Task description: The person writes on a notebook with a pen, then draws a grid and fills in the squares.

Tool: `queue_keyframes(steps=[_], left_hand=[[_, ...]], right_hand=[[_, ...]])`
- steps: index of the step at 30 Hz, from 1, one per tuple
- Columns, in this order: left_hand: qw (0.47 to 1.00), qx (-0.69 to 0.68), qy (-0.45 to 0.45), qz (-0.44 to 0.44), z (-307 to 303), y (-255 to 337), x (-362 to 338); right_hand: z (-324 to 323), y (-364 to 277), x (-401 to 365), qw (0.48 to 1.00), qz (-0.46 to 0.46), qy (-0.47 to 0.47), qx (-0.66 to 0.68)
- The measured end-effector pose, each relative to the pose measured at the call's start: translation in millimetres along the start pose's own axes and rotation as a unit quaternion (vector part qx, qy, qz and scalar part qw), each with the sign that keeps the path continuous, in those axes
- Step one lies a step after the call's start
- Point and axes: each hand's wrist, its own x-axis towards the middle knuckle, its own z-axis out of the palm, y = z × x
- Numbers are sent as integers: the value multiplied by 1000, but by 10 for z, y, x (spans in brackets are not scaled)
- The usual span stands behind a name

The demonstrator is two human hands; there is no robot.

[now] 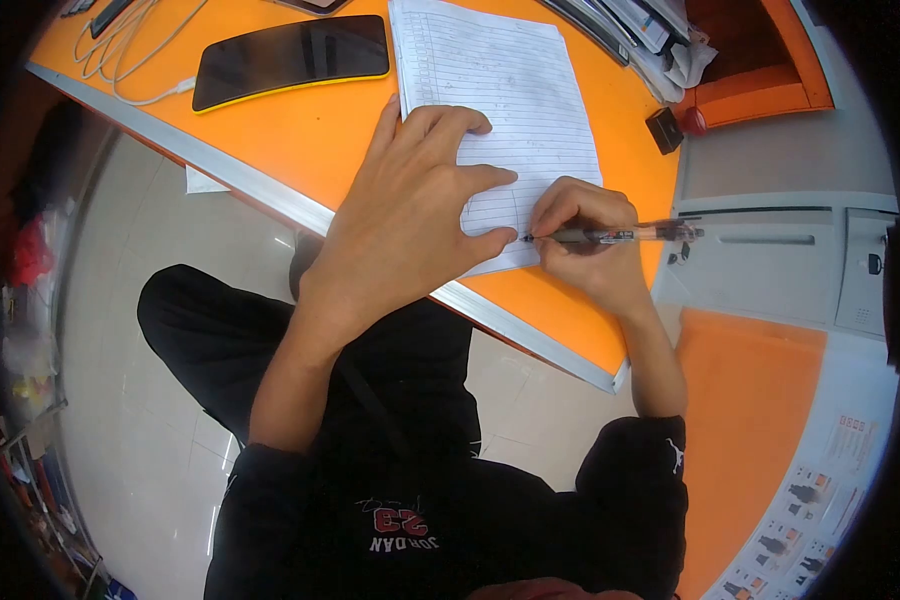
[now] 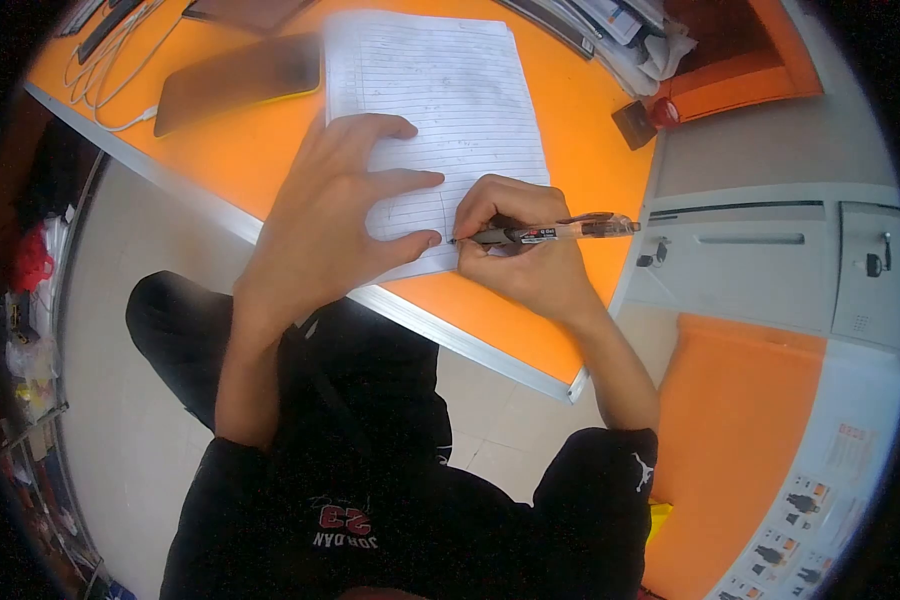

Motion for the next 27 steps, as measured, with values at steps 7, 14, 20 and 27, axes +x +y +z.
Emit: queue_keyframes(steps=[7,14,20,27], left_hand=[[1000,-23,3,-8,20,-5,5],[1000,-24,6,-8,14,-5,7],[1000,-24,4,-13,10,8,10],[1000,-15,0,-16,15,7,11]], right_hand=[[2,6,1,1000,-9,-3,8],[-18,10,-20,1000,13,12,-11],[-74,47,-53,999,19,36,-20],[-140,74,-110,997,57,58,-1]])
